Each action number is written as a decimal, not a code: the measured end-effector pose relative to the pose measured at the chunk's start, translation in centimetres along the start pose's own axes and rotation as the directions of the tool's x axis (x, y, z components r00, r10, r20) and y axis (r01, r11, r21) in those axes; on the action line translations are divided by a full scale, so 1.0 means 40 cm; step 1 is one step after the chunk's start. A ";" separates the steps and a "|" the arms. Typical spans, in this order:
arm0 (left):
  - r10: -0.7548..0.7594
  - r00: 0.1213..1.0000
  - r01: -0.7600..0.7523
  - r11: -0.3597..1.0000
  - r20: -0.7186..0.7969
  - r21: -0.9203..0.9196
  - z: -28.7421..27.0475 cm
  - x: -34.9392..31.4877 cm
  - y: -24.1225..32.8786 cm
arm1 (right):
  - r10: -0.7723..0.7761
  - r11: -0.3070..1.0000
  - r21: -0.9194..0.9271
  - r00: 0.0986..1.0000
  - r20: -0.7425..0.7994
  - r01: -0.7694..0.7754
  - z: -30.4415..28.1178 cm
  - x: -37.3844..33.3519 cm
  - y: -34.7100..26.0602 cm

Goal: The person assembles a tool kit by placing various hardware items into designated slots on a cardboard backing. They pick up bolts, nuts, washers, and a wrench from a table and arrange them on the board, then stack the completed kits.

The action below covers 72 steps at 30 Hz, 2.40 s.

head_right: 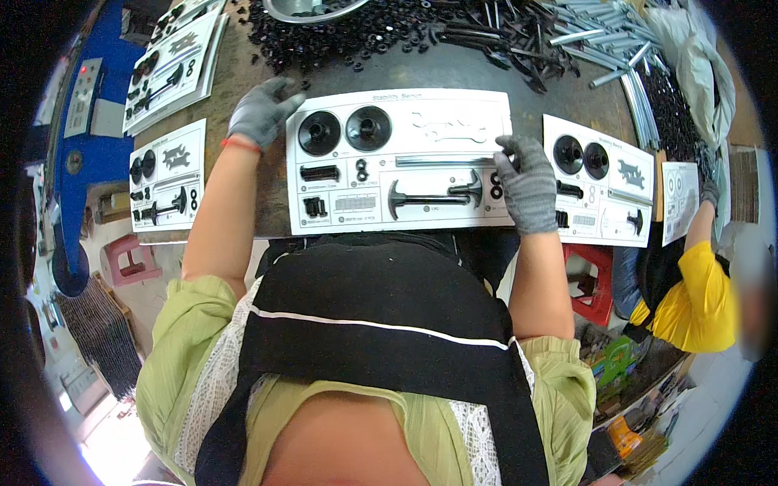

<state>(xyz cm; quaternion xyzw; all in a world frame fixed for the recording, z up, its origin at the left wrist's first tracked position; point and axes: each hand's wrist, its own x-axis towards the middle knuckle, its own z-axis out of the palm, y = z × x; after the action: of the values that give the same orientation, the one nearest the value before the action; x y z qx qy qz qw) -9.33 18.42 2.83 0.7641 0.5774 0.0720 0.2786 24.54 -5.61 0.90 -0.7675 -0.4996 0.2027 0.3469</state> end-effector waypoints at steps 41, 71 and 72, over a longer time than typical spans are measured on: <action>-0.097 0.993 0.061 0.911 -0.067 -0.408 -0.016 -0.002 -0.229 | -0.430 0.690 -0.330 0.731 0.529 0.644 0.609 0.390 -0.487; 0.204 0.979 -0.179 0.916 0.031 -0.360 0.006 -0.268 -0.040 | -0.465 0.817 -0.147 0.787 0.406 0.558 0.276 -0.006 -0.330; 0.373 0.927 -0.365 0.921 0.034 -0.134 0.034 -0.297 -0.012 | -0.459 0.826 -0.147 0.800 0.386 0.544 0.275 -0.040 -0.309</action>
<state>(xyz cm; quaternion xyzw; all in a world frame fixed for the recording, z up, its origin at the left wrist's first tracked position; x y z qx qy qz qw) -12.99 7.10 3.97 0.8419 0.4090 0.1368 0.3245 8.89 -0.22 2.46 -0.5979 -0.7588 0.1650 0.1986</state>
